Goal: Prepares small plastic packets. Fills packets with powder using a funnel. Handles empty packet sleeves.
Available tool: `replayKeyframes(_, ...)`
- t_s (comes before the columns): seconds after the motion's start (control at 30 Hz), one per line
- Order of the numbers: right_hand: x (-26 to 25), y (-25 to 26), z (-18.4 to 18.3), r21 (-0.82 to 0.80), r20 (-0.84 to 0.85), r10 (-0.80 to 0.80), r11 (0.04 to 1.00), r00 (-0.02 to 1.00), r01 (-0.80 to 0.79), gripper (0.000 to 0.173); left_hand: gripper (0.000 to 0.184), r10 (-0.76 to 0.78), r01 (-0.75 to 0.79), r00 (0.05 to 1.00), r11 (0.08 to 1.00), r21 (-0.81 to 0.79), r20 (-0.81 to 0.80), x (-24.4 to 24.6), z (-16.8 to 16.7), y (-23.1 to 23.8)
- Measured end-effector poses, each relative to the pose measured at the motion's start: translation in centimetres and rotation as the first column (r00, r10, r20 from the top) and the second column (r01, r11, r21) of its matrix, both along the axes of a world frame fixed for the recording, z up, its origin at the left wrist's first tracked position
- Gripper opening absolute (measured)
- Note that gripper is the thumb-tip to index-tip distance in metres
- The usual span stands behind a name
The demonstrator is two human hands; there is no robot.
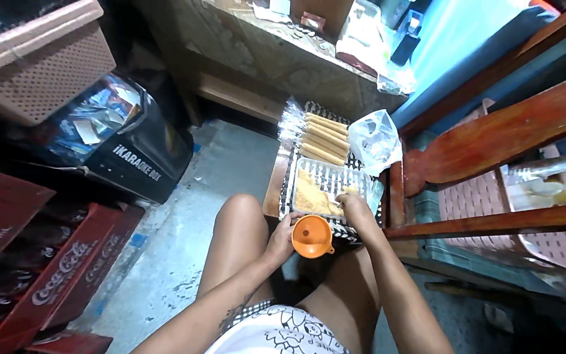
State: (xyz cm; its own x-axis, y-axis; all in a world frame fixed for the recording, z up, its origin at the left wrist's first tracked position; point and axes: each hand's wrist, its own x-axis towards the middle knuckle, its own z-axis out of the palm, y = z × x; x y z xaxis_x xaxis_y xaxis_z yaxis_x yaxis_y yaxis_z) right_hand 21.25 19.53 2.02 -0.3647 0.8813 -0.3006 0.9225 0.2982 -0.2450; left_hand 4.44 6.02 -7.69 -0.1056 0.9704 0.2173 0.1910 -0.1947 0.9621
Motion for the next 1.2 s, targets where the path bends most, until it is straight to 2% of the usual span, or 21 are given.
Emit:
replayKeyframes(0.1,0.4,0.0,1.2,0.114,0.005,-0.136,0.984,0.991,0.135,0.025,0.024,0.005,-0.005,1.000,1.000,0.013,-0.006,0.0,0.0,0.1)
replayKeyframes(0.2,0.4,0.9,0.7,0.162,0.071,-0.269,0.953,0.960,0.255,0.023,0.026,-0.014,0.015,1.000,0.999,0.046,-0.025,0.0,-0.6,0.1)
replayKeyframes(0.3,0.0,2.1,-0.9,0.131,0.066,-0.241,0.964,0.968,0.231,0.025,0.026,0.005,-0.002,0.998,0.999,0.052,-0.057,0.0,-0.7,0.2)
replayKeyframes(0.4,-1.0,2.1,-1.7,0.105,-0.016,-0.072,0.992,0.997,0.073,0.029,0.027,0.015,-0.012,0.998,0.999,0.049,-0.068,0.0,-0.7,0.2)
replayKeyframes(0.47,-1.5,1.5,-0.9,0.114,-0.077,0.004,0.993,0.997,0.005,0.029,0.027,0.013,-0.009,0.998,0.999,0.053,-0.069,-0.1,-0.6,0.2)
replayKeyframes(0.53,-1.3,1.1,0.5,0.137,-0.073,-0.062,0.988,0.995,0.072,0.026,0.027,0.022,-0.018,0.997,0.998,0.055,-0.068,0.0,-0.5,0.2)
replayKeyframes(0.6,-1.0,1.1,1.3,0.137,0.011,-0.195,0.972,0.981,0.191,0.023,0.026,0.038,-0.034,0.997,0.997,0.062,-0.071,0.1,-0.6,0.2)
replayKeyframes(0.67,-0.7,1.5,1.2,0.132,0.088,-0.261,0.960,0.961,0.249,0.021,0.024,0.064,-0.057,0.995,0.995,0.085,-0.082,0.2,-0.7,0.3)
replayKeyframes(0.73,-0.5,2.1,0.4,0.125,0.102,-0.224,0.969,0.969,0.211,0.022,0.022,0.083,-0.076,0.993,0.994,0.078,-0.085,0.2,-0.6,0.4)
replayKeyframes(0.97,-3.2,2.9,-2.2,0.136,-0.006,-0.008,0.991,1.000,0.009,0.030,0.025,0.079,-0.074,0.994,0.996,0.057,-0.078,0.0,-0.5,0.2)
replayKeyframes(1.1,-5.0,3.4,-2.3,0.134,-0.048,0.094,0.987,0.994,-0.086,0.032,0.026,0.078,-0.073,0.993,0.996,0.059,-0.088,0.1,-0.3,0.1)
replayKeyframes(1.2,-5.6,4.2,-2.0,0.136,-0.018,0.177,0.975,0.984,-0.173,0.035,0.024,0.068,-0.065,0.994,0.997,0.040,-0.085,0.0,-0.3,0.1)
